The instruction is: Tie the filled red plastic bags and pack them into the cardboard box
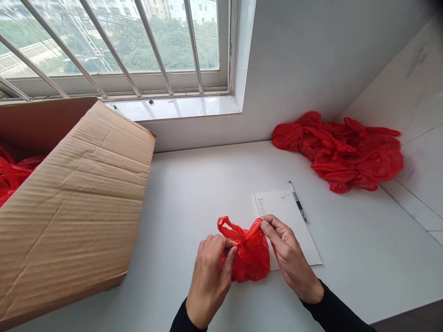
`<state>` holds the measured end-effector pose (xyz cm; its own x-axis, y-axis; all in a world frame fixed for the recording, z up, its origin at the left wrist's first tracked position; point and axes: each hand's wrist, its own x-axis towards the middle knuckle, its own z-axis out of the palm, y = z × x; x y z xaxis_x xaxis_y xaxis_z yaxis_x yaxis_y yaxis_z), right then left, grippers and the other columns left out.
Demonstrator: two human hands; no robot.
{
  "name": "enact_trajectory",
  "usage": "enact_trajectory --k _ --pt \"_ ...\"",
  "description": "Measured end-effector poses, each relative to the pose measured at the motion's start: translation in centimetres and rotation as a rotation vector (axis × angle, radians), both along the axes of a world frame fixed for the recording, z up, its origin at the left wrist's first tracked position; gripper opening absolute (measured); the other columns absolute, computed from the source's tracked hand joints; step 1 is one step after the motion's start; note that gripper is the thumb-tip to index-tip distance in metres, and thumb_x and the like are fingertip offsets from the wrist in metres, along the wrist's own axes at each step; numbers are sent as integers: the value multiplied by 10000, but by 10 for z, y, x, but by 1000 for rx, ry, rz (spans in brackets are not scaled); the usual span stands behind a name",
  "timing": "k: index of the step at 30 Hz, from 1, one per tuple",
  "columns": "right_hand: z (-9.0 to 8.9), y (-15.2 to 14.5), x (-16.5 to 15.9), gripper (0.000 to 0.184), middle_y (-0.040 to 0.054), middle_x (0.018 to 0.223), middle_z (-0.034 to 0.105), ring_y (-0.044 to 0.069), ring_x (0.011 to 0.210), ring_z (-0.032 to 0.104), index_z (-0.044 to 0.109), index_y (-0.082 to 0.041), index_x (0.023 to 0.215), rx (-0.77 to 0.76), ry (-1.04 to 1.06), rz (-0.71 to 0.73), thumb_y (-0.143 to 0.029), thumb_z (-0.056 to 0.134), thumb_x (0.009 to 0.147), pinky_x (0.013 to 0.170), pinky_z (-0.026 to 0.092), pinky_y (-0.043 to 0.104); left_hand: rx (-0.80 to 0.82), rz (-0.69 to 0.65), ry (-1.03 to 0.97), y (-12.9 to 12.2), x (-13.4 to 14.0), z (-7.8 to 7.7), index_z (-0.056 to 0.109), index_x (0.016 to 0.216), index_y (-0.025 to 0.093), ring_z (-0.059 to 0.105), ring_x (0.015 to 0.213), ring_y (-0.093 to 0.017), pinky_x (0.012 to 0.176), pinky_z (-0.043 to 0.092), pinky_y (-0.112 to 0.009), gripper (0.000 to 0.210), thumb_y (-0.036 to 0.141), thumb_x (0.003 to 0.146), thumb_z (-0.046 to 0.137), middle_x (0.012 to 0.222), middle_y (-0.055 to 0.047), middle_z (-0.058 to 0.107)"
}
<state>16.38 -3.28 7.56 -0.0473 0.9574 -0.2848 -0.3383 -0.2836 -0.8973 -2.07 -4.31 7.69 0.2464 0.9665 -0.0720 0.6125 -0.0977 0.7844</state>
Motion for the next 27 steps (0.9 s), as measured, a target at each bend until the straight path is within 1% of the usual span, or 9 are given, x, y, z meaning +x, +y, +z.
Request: enact_trajectory --k 4,7,10,13,16,18,20,23,27 --pt "3 0 1 300 -23 731 447 140 637 391 537 -236 836 -18 15 14 -502 569 971 611 400 276 5 -3 13 -1 -2 2 554 861 221 492 791 -201 794 396 -387 267 356 1041 410 846 -18 608" --pt "10 4 5 322 -28 732 443 137 650 395 528 -235 820 15 -74 99 -498 513 1004 636 397 277 4 -4 4 -3 -2 3 567 867 226 498 804 -208 789 419 -390 248 357 1029 433 861 -27 602" --pt "15 7 9 330 -24 764 494 140 696 449 546 -234 825 75 -215 181 -496 489 1018 676 417 279 27 28 -83 -5 1 5 601 1090 257 544 998 -227 869 458 -393 161 340 1005 491 1083 -51 615" --pt "18 6 9 269 -11 872 570 155 796 528 578 -247 903 114 -282 208 -482 508 1012 760 456 292 52 51 -138 -6 8 6 582 1252 308 531 1151 -232 988 447 -405 286 348 968 583 1239 -44 597" --pt "16 1 6 200 3 986 599 175 922 565 593 -258 964 150 -349 222 -449 546 1001 862 463 311 20 105 -201 -3 14 3 673 1144 295 564 1119 -234 969 464 -395 200 350 971 587 1161 -39 651" --pt "13 -2 4 187 5 993 598 178 940 566 587 -260 975 161 -379 211 -440 543 1004 872 458 313 -16 179 -296 -1 16 -1 709 1072 269 601 1052 -229 903 496 -372 179 348 976 580 1095 -42 686" --pt "10 -4 3 201 -1 936 578 169 875 550 569 -260 971 143 -355 191 -452 528 1011 817 458 303 -52 242 -378 1 16 -3 725 1030 251 621 960 -213 852 510 -352 177 358 966 599 1043 -35 709" --pt "7 -5 2 218 -11 878 533 154 778 499 538 -256 952 96 -209 155 -467 527 1009 719 444 281 -140 269 -440 2 16 -1 734 994 248 614 851 -184 806 506 -326 207 387 976 581 973 -10 724" --pt "8 -5 -2 202 -21 839 510 141 733 467 515 -256 958 45 31 134 -451 539 1008 690 420 268 -242 310 -482 3 14 3 737 1030 246 641 941 -203 820 515 -305 257 442 968 583 980 -7 732"
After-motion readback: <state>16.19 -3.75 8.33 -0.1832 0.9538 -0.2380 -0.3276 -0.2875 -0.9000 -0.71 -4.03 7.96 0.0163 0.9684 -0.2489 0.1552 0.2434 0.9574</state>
